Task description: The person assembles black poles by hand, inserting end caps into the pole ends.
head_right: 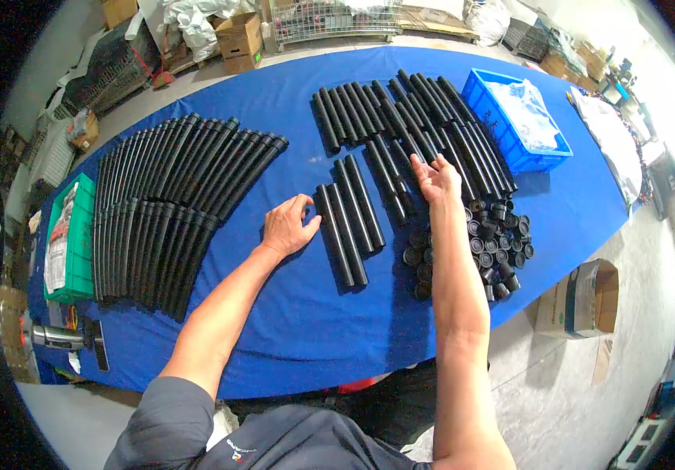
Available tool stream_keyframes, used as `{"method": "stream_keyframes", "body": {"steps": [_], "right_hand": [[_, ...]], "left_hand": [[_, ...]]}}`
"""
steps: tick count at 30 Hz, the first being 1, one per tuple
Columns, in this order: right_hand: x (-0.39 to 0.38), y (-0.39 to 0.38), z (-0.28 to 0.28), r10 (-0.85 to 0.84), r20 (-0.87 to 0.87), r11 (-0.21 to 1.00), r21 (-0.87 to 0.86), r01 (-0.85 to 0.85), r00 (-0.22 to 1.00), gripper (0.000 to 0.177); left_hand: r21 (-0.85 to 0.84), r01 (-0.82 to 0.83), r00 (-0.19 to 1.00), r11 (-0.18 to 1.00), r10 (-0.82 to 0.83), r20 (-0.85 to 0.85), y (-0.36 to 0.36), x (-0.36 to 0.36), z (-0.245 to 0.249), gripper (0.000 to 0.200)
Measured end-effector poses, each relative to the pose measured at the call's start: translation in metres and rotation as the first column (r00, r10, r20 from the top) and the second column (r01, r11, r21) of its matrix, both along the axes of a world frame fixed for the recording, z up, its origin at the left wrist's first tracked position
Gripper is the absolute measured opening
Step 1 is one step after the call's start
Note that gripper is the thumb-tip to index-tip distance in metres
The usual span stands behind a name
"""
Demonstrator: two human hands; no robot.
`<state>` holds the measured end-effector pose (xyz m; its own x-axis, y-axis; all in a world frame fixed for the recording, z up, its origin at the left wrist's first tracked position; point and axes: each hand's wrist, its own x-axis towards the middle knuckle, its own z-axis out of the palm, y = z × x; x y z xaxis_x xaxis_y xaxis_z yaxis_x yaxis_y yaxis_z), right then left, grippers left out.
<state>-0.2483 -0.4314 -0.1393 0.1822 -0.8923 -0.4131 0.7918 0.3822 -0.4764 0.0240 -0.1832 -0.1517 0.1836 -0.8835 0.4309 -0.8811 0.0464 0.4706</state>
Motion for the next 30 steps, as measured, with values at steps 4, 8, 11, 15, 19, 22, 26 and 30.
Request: {"method": "stream_keyframes", "body": {"steps": [4, 8, 11, 15, 19, 22, 26, 30], "right_hand": [[0.005, -0.006, -0.005, -0.092, 0.055, 0.994, 0.061, 0.089, 0.994, 0.053], [0.002, -0.022, -0.021, -0.033, 0.185, 0.994, 0.11, 0.013, 0.982, 0.047], [0.001, -0.035, -0.03, -0.073, 0.311, 0.985, 0.172, 0.019, 0.948, 0.044], [0.009, -0.032, -0.024, -0.122, 0.306, 0.978, 0.199, 0.062, 0.944, 0.044], [0.01, -0.029, -0.02, -0.094, 0.476, 0.979, 0.203, -0.005, 0.875, 0.047], [0.015, -0.024, -0.012, -0.125, 0.486, 0.975, 0.223, 0.016, 0.865, 0.047], [0.019, -0.023, -0.003, -0.167, 0.52, 0.955, 0.295, 0.008, 0.838, 0.045], [0.022, -0.03, -0.011, -0.203, 0.43, 0.954, 0.29, 0.079, 0.88, 0.05]], "left_hand": [[-0.02, 0.001, 1.0, 1.0, 0.0, 0.007, 0.0, 0.0, -0.002, 0.032], [-0.026, -0.001, 1.0, 1.0, 0.001, 0.001, 0.0, 0.0, -0.001, 0.032], [-0.015, -0.004, 1.0, 1.0, 0.004, 0.001, 0.0, 0.0, -0.002, 0.032], [-0.009, -0.005, 1.0, 1.0, 0.005, -0.001, 0.0, 0.0, 0.0, 0.032], [-0.011, -0.008, 1.0, 1.0, 0.008, -0.005, 0.0, 0.0, 0.0, 0.032], [-0.009, -0.012, 1.0, 1.0, 0.012, -0.002, 0.0, -0.001, 0.001, 0.032], [-0.01, -0.025, 1.0, 1.0, 0.025, 0.0, 0.0, -0.001, 0.0, 0.033], [-0.005, -0.03, 1.0, 1.0, 0.03, -0.008, 0.0, -0.002, 0.001, 0.033]]}}
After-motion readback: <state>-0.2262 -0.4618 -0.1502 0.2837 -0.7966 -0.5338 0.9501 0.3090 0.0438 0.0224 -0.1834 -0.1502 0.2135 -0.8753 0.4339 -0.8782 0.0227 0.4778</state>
